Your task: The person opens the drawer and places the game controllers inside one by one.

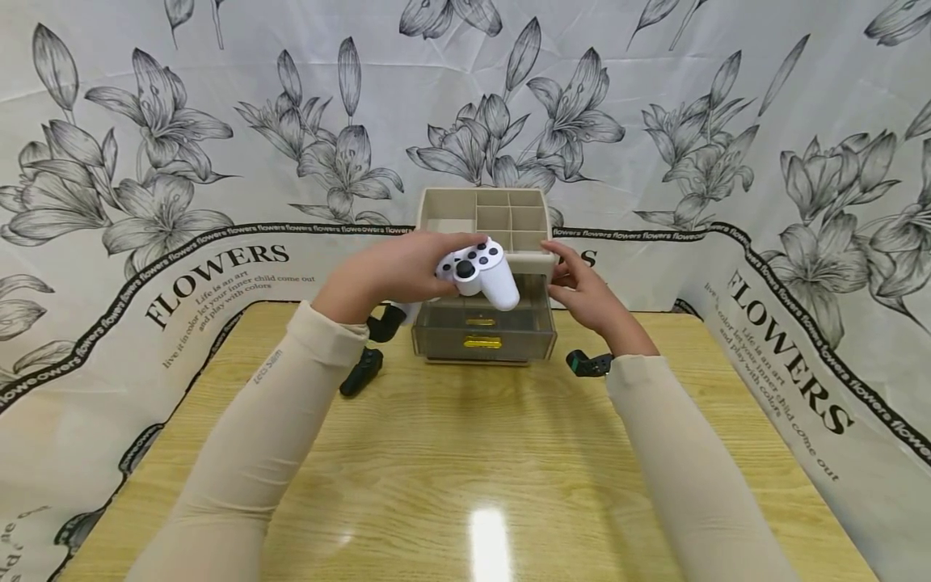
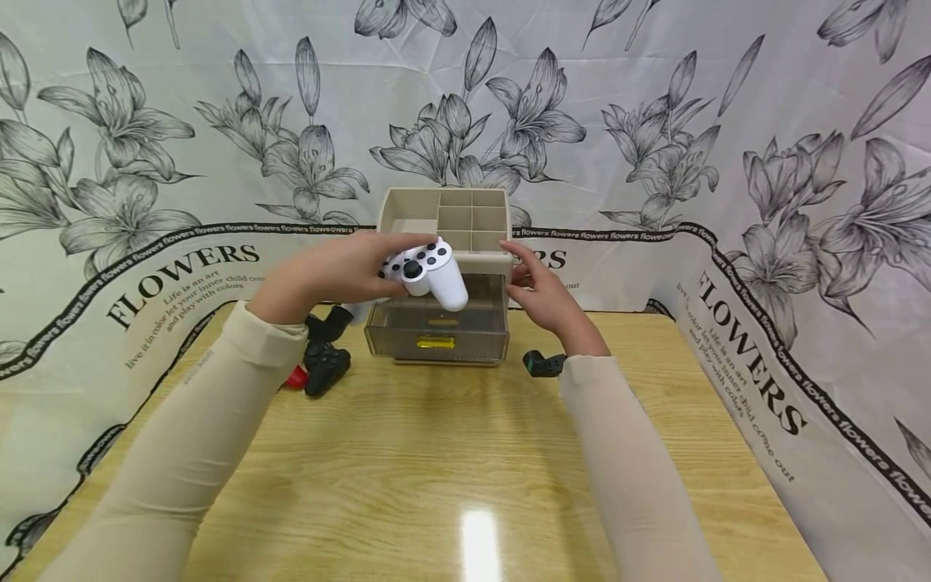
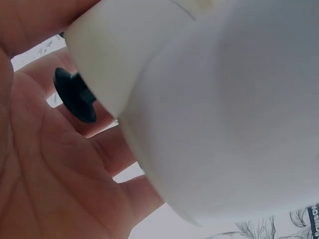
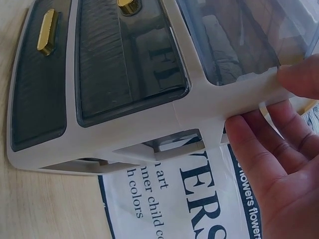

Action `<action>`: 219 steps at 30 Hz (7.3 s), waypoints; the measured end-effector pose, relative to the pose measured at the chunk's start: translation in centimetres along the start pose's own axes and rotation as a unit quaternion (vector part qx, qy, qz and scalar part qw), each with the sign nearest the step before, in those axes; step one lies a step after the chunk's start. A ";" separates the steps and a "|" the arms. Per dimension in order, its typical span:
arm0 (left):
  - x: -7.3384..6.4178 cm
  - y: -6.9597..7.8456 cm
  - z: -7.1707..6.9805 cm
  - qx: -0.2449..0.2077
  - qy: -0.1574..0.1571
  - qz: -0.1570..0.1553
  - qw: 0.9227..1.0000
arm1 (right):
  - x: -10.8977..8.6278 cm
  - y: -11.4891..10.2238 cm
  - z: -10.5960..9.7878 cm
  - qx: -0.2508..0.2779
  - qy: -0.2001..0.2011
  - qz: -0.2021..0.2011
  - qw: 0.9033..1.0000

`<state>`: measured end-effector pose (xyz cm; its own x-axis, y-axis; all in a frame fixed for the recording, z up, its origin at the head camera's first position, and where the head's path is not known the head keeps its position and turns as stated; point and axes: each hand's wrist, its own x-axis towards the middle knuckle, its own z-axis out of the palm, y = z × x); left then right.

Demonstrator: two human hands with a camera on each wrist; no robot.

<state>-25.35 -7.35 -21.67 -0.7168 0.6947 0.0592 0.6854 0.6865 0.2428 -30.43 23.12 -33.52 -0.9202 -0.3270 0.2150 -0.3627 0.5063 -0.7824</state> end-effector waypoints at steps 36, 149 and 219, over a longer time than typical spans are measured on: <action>4.2 1.6 1.9 0.042 -0.021 0.019 0.999 | 0.2 0.3 0.0 -0.002 0.005 -0.008 1.000; 0.0 2.0 9.2 0.109 0.192 0.094 0.971 | -1.1 -3.1 -0.3 0.028 0.000 -0.010 1.000; 0.2 2.8 16.2 0.354 0.431 0.145 0.817 | 0.3 0.7 0.0 0.006 0.020 -0.011 1.000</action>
<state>-21.45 -1.83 -36.64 -0.1248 0.6504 0.7492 0.5261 0.6837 -0.5058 -31.01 23.42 -34.01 -0.9174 -0.3054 0.2550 -0.3811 0.4899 -0.7841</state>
